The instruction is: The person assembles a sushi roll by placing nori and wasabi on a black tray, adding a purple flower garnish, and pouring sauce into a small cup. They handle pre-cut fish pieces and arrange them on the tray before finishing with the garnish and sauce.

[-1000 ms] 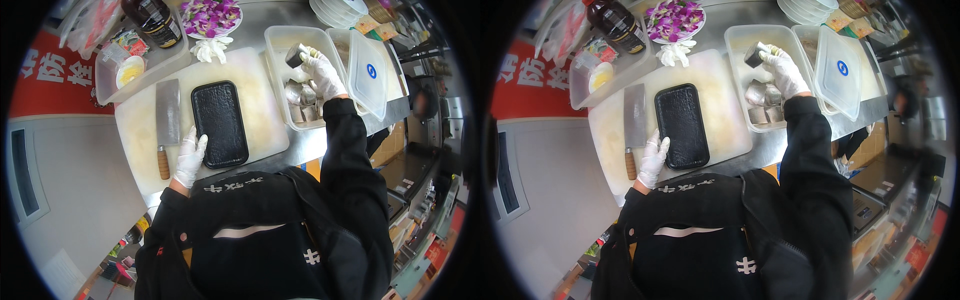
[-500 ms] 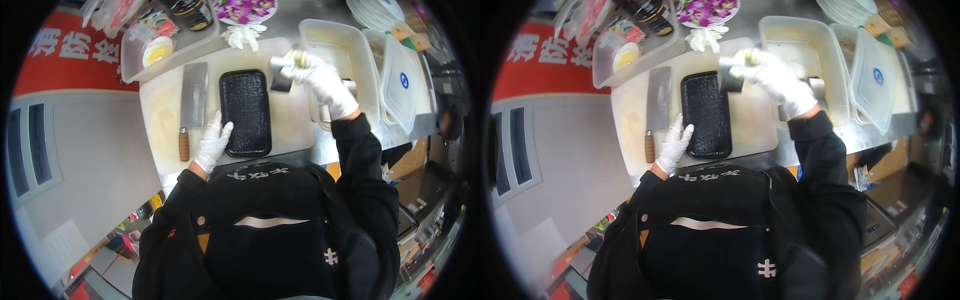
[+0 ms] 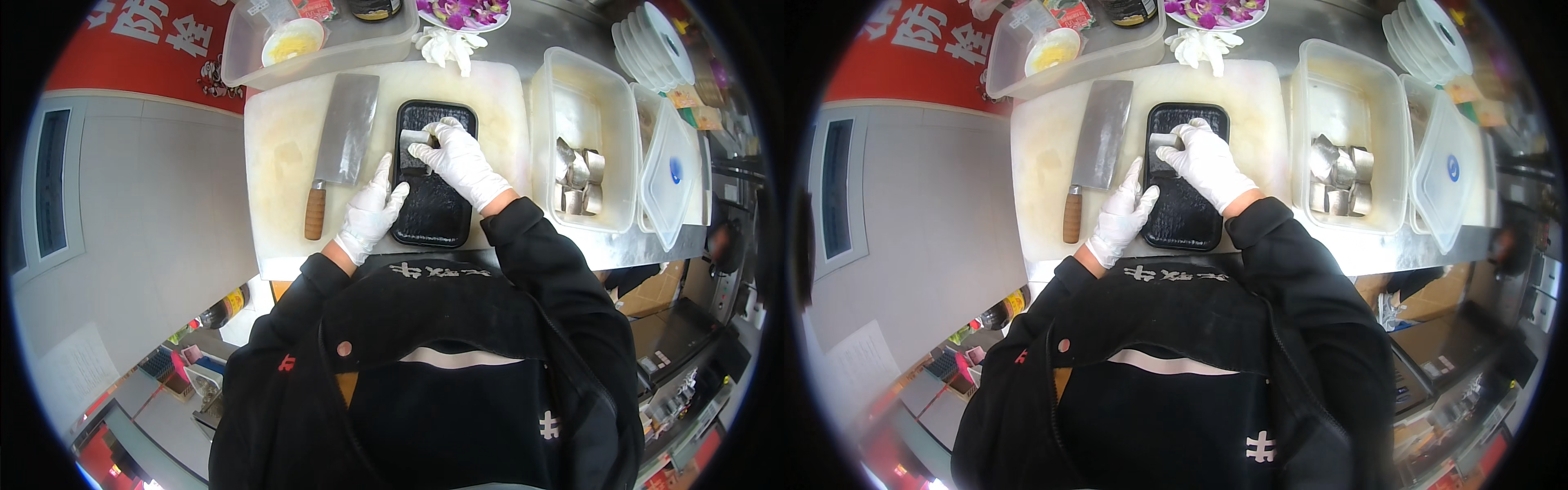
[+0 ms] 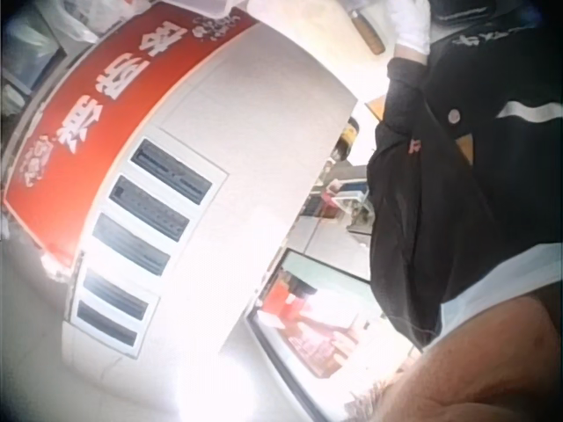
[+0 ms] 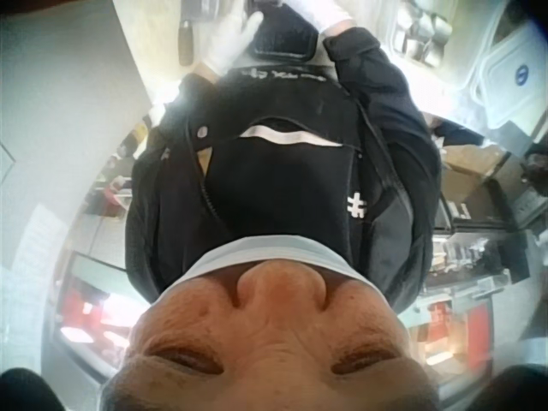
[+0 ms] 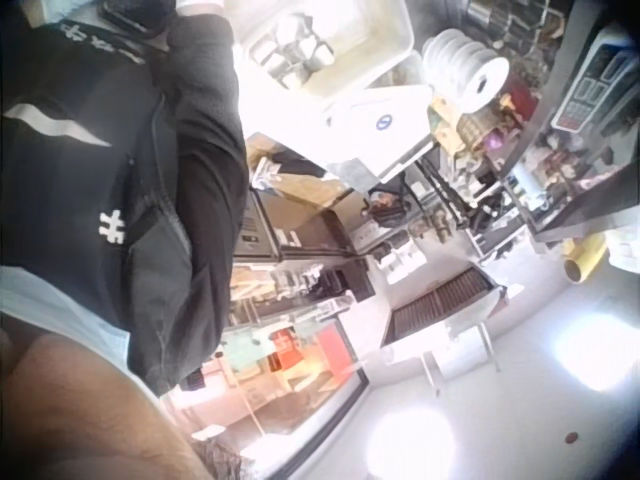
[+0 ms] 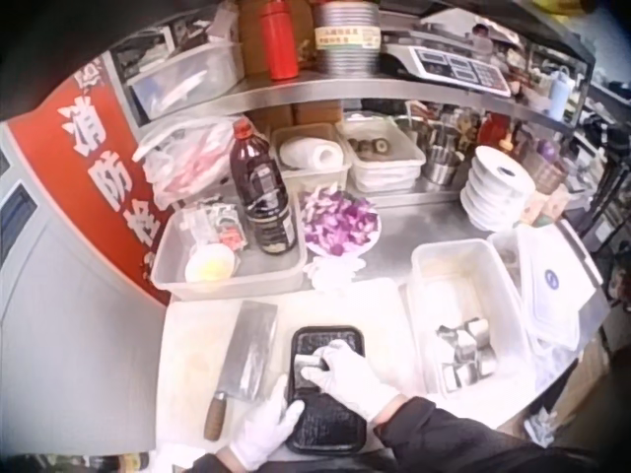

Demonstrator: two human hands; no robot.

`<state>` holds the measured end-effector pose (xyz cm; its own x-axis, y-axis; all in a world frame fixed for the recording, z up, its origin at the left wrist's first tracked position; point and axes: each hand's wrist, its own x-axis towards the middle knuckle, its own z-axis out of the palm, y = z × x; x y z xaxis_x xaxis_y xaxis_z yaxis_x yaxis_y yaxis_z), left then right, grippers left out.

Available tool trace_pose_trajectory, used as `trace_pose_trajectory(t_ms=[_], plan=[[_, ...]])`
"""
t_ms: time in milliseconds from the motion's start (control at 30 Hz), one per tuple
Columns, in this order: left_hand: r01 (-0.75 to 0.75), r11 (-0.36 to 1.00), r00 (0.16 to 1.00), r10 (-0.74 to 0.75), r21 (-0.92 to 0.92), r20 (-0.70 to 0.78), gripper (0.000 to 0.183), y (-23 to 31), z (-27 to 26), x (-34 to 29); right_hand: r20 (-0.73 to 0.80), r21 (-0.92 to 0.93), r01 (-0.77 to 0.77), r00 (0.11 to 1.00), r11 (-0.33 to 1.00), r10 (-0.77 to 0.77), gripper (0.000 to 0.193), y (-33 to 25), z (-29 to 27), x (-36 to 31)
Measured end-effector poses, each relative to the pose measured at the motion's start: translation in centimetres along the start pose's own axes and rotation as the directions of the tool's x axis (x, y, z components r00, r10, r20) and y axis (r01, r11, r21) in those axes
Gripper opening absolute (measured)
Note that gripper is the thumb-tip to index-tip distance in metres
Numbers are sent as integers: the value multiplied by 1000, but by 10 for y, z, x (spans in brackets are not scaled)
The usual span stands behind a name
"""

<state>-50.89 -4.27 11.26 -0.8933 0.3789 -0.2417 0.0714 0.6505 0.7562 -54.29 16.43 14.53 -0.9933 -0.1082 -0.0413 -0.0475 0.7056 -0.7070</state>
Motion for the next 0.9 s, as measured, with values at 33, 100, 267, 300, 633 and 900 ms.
trace_pose_trajectory(t_ms=[33,100,267,300,633,900], plan=[[2,1000,1000,-3,10,10,68,2,-2,0,-16,118,-65,998,991,68,47,-1,-5,-3],[-21,999,1000,21,27,4,68,5,-4,1,11,345,-253,964,904,266,55,-8,-22,-8],[13,999,1000,-12,-43,25,69,7,-6,1,-366,636,-142,810,759,458,45,25,-155,-70],[16,1000,999,-15,-20,31,70,8,-6,3,-436,690,-69,754,721,490,38,41,-173,-81],[-223,962,973,230,160,-25,67,15,-4,18,-117,262,-523,817,811,564,35,158,-177,-104],[-318,930,938,337,184,-79,68,10,1,20,12,-549,-442,845,710,535,42,146,-159,-73]])
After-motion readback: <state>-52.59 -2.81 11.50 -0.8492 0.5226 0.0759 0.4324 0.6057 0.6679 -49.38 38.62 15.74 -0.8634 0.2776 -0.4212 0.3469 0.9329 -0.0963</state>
